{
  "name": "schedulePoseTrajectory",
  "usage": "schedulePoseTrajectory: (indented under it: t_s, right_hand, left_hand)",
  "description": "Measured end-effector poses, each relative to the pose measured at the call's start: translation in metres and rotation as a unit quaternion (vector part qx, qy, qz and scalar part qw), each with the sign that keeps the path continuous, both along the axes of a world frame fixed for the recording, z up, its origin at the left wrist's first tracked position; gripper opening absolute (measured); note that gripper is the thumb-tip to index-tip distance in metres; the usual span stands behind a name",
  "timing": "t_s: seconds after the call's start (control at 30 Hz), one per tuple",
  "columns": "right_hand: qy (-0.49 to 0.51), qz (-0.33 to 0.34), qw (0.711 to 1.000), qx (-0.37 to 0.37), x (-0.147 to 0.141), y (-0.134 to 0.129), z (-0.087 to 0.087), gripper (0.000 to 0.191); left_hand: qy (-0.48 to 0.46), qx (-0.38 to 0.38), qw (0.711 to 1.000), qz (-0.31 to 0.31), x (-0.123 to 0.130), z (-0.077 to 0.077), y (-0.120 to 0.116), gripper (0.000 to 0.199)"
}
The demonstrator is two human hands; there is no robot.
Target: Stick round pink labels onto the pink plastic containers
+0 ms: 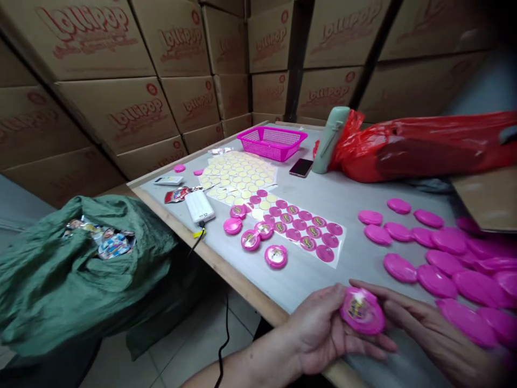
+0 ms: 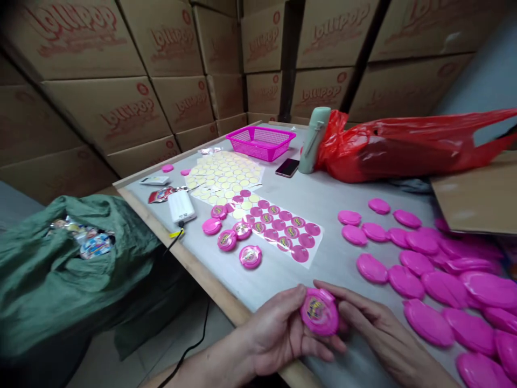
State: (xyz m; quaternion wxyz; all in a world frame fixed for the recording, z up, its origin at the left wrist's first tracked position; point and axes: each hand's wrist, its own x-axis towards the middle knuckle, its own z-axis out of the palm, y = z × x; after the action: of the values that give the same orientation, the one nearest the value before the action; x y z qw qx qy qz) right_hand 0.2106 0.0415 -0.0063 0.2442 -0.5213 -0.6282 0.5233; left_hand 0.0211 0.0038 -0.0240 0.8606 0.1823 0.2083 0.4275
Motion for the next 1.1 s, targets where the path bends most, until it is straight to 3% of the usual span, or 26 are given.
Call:
schedulePoseTrajectory:
  t_s: [0.07, 0.1, 0.13, 0.17, 0.2, 0.27, 0.33, 0.4, 0.43, 0.53, 0.6, 0.7, 0.8, 0.87, 1.0, 1.1]
  right_hand:
    - [-0.019, -0.012, 0.999, 0.038, 0.005, 0.004, 0.001, 0.053]
    - [-0.034, -0.030, 0.997, 0.061, 0.009, 0.005, 0.003, 0.056]
    - [-0.050, -0.056, 0.994, 0.082, 0.012, 0.005, 0.006, 0.058]
    - [-0.066, -0.089, 0.989, 0.101, 0.014, 0.004, 0.010, 0.058]
    - [-0.083, -0.120, 0.982, 0.116, 0.014, 0.003, 0.013, 0.056]
    - [-0.121, -0.145, 0.971, 0.143, 0.009, 0.004, 0.020, 0.051]
    - [-0.175, -0.100, 0.961, 0.188, -0.005, 0.017, 0.025, 0.045]
    - [-0.231, -0.012, 0.940, 0.249, -0.026, 0.046, 0.026, 0.042]
    - [-0.257, 0.029, 0.924, 0.282, -0.039, 0.066, 0.025, 0.041]
    - [-0.279, 0.070, 0.904, 0.315, -0.084, 0.132, 0.017, 0.039]
    - [-0.299, 0.077, 0.895, 0.322, -0.114, 0.169, 0.010, 0.043]
    - [-0.327, 0.092, 0.885, 0.318, -0.142, 0.197, -0.001, 0.054]
    - [-0.342, 0.108, 0.883, 0.303, -0.148, 0.199, -0.005, 0.047]
    - [-0.351, 0.111, 0.882, 0.293, -0.146, 0.195, -0.004, 0.041]
    - [-0.393, 0.081, 0.874, 0.275, -0.140, 0.191, 0.001, 0.046]
    - [-0.418, 0.072, 0.870, 0.251, -0.144, 0.193, 0.002, 0.035]
  left_hand:
    - [0.127, 0.027, 0.990, 0.056, -0.021, 0.009, 0.002, 0.068]
    - [0.233, 0.058, 0.965, 0.110, -0.040, 0.014, 0.004, 0.066]
    - [0.384, 0.104, 0.898, 0.188, -0.064, 0.019, 0.007, 0.065]
    - [0.533, 0.143, 0.781, 0.292, -0.092, 0.022, 0.013, 0.061]
    - [0.580, 0.147, 0.718, 0.356, -0.122, 0.025, 0.022, 0.058]
    - [0.632, 0.146, 0.631, 0.425, -0.179, 0.026, 0.044, 0.049]
    - [0.686, 0.157, 0.561, 0.436, -0.220, 0.024, 0.066, 0.041]
    - [0.729, 0.189, 0.510, 0.415, -0.240, 0.021, 0.080, 0.031]
    - [0.746, 0.208, 0.484, 0.407, -0.244, 0.019, 0.083, 0.028]
    - [0.779, 0.254, 0.406, 0.405, -0.240, 0.015, 0.084, 0.037]
    - [0.793, 0.285, 0.378, 0.382, -0.235, 0.012, 0.081, 0.039]
    - [0.812, 0.339, 0.374, 0.294, -0.233, 0.007, 0.080, 0.031]
    - [0.825, 0.357, 0.366, 0.239, -0.236, 0.004, 0.084, 0.029]
    - [0.832, 0.357, 0.357, 0.228, -0.238, 0.002, 0.087, 0.032]
    - [0.838, 0.366, 0.342, 0.216, -0.239, 0.000, 0.090, 0.036]
    - [0.841, 0.377, 0.327, 0.208, -0.239, 0.000, 0.090, 0.036]
